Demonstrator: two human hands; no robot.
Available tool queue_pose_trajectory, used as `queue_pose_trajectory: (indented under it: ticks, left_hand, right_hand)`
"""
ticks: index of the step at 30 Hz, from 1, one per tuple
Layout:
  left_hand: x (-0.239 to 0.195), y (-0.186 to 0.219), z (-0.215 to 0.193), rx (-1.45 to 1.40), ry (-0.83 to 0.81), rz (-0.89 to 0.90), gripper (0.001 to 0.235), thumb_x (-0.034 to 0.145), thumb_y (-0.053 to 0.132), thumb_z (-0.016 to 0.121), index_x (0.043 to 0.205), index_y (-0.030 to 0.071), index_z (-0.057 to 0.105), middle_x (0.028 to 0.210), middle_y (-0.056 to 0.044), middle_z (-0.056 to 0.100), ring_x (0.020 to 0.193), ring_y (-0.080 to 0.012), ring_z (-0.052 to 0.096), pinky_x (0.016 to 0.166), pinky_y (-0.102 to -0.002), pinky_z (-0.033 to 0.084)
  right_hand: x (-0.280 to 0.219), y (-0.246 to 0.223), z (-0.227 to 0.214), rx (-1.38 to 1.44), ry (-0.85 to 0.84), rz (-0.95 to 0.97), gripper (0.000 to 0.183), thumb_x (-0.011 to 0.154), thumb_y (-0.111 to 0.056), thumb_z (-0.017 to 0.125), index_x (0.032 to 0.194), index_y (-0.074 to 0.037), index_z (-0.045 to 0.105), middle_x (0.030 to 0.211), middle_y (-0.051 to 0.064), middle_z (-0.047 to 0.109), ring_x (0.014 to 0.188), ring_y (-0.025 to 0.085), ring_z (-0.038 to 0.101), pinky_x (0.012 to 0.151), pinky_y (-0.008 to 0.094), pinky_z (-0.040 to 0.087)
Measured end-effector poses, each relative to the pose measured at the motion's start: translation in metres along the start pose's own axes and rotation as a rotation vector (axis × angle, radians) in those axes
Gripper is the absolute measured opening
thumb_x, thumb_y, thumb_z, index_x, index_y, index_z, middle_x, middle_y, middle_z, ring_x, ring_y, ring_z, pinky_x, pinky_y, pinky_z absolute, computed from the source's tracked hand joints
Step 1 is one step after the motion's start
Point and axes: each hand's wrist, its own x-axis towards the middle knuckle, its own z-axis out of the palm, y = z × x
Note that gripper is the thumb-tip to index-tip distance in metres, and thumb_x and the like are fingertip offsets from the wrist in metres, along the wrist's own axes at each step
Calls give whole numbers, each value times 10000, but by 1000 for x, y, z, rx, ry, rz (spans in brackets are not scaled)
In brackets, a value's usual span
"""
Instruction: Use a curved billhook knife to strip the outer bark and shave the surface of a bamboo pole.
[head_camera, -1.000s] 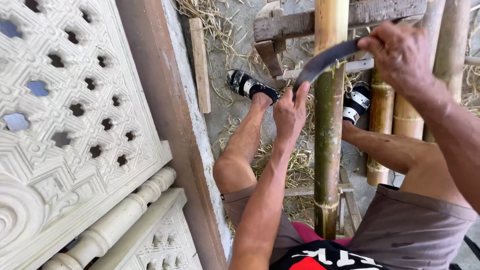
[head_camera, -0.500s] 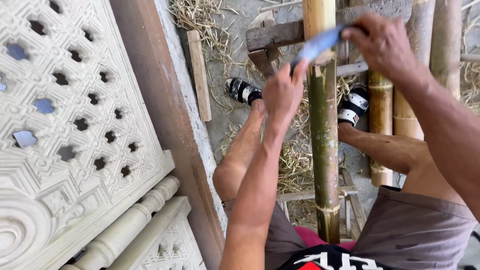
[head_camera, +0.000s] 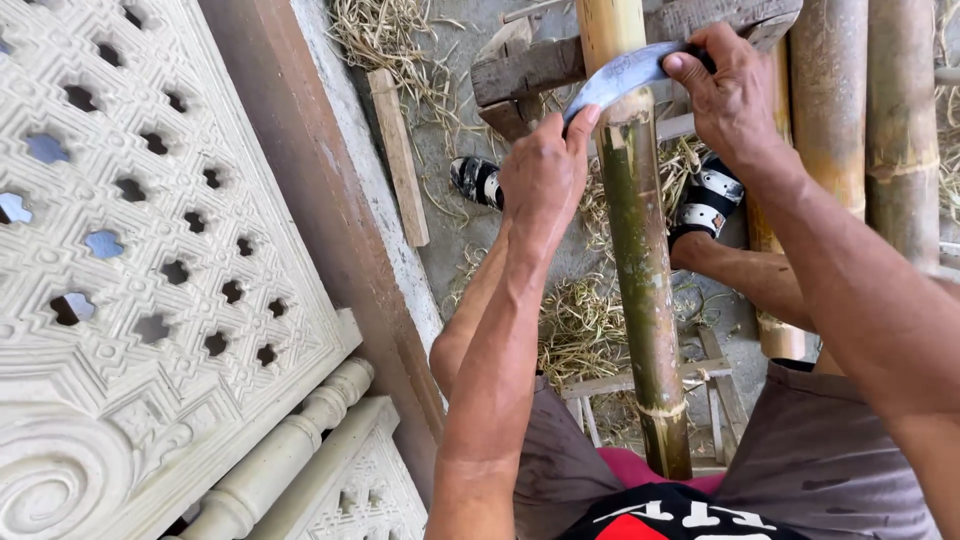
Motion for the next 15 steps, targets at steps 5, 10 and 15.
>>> queue_pose_trajectory:
  ticks: [5,10,15]
  left_hand:
    - [-9,0,-7,-14,-132,-141,538,1028,546,503,777,93,644,549,-99,639,447,-263,624,418,-432,463]
    - [-15,1,-5,-64,-51,-90,522,1045,537,474,812,95,629,569,-92,631,469,-258,630,450,-437,474]
    - [-17,2,0,-64,-36,-148,573,1042,565,478,811,61,622,634,-172,658,590,-388,670,544,-533,494]
  right_hand:
    - [-4,3,2,-18,-63,36,301,1116,-276,661,1113,25,654,944,145,739,754,197,679,586,341,530]
    - [-1,3,7,11,-41,68,306,1149,-298,636,1116,6,657,933,142,727,726,196,652,546,320,518]
    - [5,-4,-8,-48,-116,3,320,1114,-311,666,1068,6,652,807,122,701,647,145,606,549,316,475]
